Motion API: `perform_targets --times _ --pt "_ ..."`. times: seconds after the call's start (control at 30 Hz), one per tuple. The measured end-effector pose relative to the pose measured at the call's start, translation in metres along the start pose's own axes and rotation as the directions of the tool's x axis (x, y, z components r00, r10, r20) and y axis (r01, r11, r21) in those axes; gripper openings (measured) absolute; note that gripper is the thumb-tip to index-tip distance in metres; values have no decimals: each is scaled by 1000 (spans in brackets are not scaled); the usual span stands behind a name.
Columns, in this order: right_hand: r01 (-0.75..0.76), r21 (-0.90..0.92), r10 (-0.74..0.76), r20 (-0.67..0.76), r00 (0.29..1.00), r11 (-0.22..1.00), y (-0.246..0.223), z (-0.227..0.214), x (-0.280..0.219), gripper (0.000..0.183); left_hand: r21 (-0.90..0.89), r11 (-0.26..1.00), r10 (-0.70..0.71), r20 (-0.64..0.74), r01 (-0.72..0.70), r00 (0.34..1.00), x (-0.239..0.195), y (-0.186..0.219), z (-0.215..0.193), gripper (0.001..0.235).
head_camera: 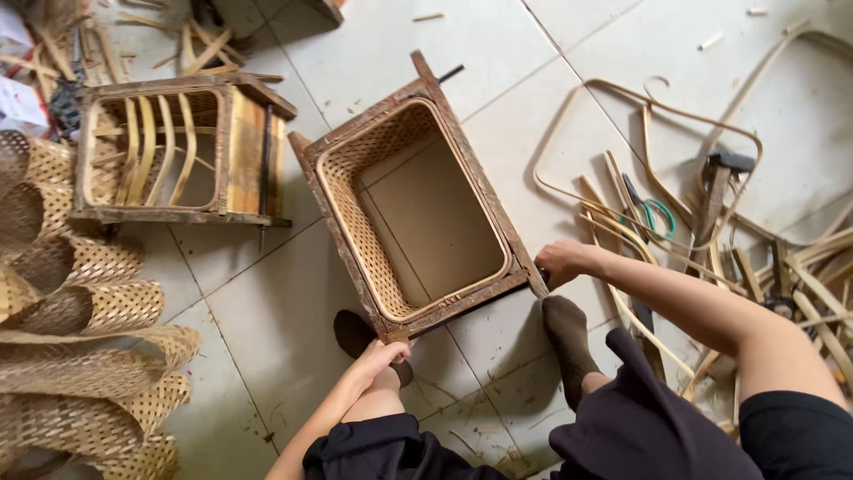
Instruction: The person assembles a rectangular basket frame by inserting and securing curved bamboo strips into a wooden mold. They use a hammer to tap the strips into place and adjust the frame alignment throughout the process.
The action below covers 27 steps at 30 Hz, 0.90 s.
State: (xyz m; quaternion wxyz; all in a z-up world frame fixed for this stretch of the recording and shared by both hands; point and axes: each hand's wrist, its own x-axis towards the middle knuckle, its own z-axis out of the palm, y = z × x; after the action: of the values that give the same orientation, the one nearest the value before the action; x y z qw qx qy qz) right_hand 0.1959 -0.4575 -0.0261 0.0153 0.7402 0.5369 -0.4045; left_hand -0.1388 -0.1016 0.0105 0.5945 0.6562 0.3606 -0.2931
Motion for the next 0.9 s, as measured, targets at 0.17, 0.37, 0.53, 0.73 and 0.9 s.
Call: perform_targets --times 0.17,0.37,0.53,0.73,0.9 --pt "-148 41 150 -70 986 988 -1 15 4 15 60 997 -43 -81 48 996 -4 3 2 27" --pt "-167 -132 42 -649 760 977 -17 52 -18 17 68 997 28 -119 -20 992 -1 -8 5 29" --pt "-111 11 103 -481 871 994 -24 32 -18 27 209 976 -41 -127 67 991 13 -9 -6 34" --pt "16 74 -24 120 992 997 5 -1 6 33 354 928 -82 -109 115 991 23 -4 -5 36" --pt "-186 18 187 -10 982 982 0 34 2 22 438 890 -59 -162 125 985 16 -14 0 44"
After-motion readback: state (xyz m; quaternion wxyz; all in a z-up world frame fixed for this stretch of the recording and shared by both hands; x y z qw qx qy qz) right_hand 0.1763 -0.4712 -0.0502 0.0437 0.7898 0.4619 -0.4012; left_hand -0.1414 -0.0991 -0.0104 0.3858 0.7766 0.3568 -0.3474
